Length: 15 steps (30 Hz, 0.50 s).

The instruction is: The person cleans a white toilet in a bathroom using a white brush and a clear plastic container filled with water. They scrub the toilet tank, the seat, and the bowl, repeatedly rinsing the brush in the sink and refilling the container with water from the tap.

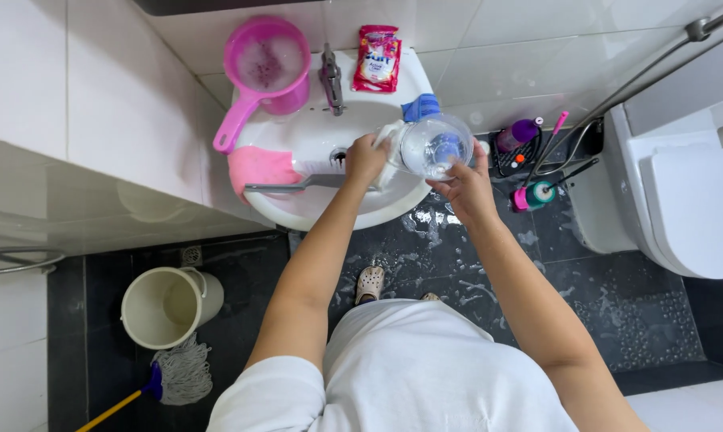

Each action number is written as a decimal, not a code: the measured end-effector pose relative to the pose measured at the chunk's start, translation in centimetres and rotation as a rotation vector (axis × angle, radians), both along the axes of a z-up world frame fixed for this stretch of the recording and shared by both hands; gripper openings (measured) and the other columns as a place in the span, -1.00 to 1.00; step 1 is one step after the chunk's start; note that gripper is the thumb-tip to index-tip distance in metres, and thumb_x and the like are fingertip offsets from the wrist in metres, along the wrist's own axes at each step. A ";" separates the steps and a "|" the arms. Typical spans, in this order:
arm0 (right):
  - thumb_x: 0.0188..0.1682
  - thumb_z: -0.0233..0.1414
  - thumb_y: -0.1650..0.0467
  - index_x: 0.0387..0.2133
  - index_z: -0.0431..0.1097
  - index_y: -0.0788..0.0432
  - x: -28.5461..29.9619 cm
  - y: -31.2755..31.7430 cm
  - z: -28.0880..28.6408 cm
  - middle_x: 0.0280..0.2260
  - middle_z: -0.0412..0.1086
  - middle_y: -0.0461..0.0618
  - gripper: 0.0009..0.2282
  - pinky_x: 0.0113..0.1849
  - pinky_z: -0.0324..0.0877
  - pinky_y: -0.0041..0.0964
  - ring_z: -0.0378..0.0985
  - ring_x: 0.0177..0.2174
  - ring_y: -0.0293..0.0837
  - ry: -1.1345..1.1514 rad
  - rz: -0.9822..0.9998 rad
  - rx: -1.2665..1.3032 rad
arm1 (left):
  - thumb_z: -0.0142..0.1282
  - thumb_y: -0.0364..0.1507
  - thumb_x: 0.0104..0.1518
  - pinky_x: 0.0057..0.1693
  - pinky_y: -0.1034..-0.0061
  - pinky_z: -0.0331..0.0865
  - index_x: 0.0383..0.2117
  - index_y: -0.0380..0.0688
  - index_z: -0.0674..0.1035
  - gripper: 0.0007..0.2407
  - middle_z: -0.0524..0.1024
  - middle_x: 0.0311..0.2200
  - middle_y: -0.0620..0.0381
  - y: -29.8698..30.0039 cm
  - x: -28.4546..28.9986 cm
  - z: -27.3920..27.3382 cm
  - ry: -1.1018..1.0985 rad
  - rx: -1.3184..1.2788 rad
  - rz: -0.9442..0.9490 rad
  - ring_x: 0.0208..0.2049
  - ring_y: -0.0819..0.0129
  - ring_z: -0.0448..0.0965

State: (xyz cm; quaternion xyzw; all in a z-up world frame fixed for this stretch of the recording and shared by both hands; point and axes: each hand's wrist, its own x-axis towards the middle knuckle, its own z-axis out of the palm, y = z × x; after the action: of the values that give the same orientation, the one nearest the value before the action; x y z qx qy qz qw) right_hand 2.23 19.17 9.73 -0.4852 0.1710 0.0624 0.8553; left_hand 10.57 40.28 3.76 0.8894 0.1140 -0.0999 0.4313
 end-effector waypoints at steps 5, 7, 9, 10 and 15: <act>-0.01 -0.09 0.55 0.33 -0.18 -0.12 1.0 1.6 1.1 0.14 0.12 0.26 -0.35 -0.07 0.58 0.16 0.47 0.01 0.24 0.079 -0.061 0.028 | 0.20 -0.20 0.10 0.10 0.17 0.42 -0.10 -0.17 0.61 -0.65 0.59 -0.12 -0.23 0.1 2.0 -0.1 -0.049 0.068 -0.210 -0.05 -0.13 0.59; -0.07 -0.09 0.58 0.32 -0.19 -0.15 1.4 1.6 1.3 0.17 0.07 0.23 -0.31 -0.06 0.58 0.19 0.43 0.04 0.25 0.122 -0.089 0.062 | 0.20 -0.20 0.11 0.10 0.16 0.43 -0.13 -0.20 0.62 -0.66 0.61 -0.14 -0.23 0.6 1.9 0.5 -0.104 0.073 -0.292 -0.06 -0.13 0.61; -0.16 -0.13 0.57 0.30 -0.16 -0.11 1.6 1.3 0.7 0.24 0.02 0.17 -0.31 -0.04 0.57 0.30 0.43 0.10 0.30 0.074 -0.109 0.169 | 0.07 -0.21 0.23 0.03 0.07 0.47 -0.16 -0.29 0.53 -0.67 0.63 -0.24 -0.29 1.2 0.4 2.3 -0.223 -0.150 -0.215 -0.13 -0.22 0.63; -0.16 -0.13 0.57 0.30 -0.16 -0.11 2.0 1.2 0.4 0.24 0.02 0.17 -0.31 -0.04 0.57 0.30 0.43 0.10 0.30 0.075 -0.114 0.172 | 0.07 -0.21 0.23 0.03 0.07 0.47 -0.16 -0.29 0.53 -0.67 0.63 -0.24 -0.29 1.7 1.0 1.1 -0.221 -0.148 -0.220 -0.13 -0.22 0.63; -0.17 -0.15 0.58 0.30 -0.17 -0.11 1.6 0.8 -0.3 0.25 0.01 0.21 -0.30 -0.05 0.54 0.36 0.39 0.11 0.35 0.095 -0.141 0.153 | -0.03 -0.24 0.32 -0.07 0.01 0.45 -0.16 -0.29 0.40 -0.71 0.59 -0.24 -0.36 2.6 0.4 -3.3 -0.312 -0.160 -0.218 -0.16 -0.30 0.61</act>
State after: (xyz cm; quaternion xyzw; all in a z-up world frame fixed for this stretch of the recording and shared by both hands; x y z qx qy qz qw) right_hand 3.81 19.93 9.44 -0.4017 0.2396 0.0380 0.8831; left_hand 10.93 42.83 0.50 0.8641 -0.0594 -0.0160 0.4996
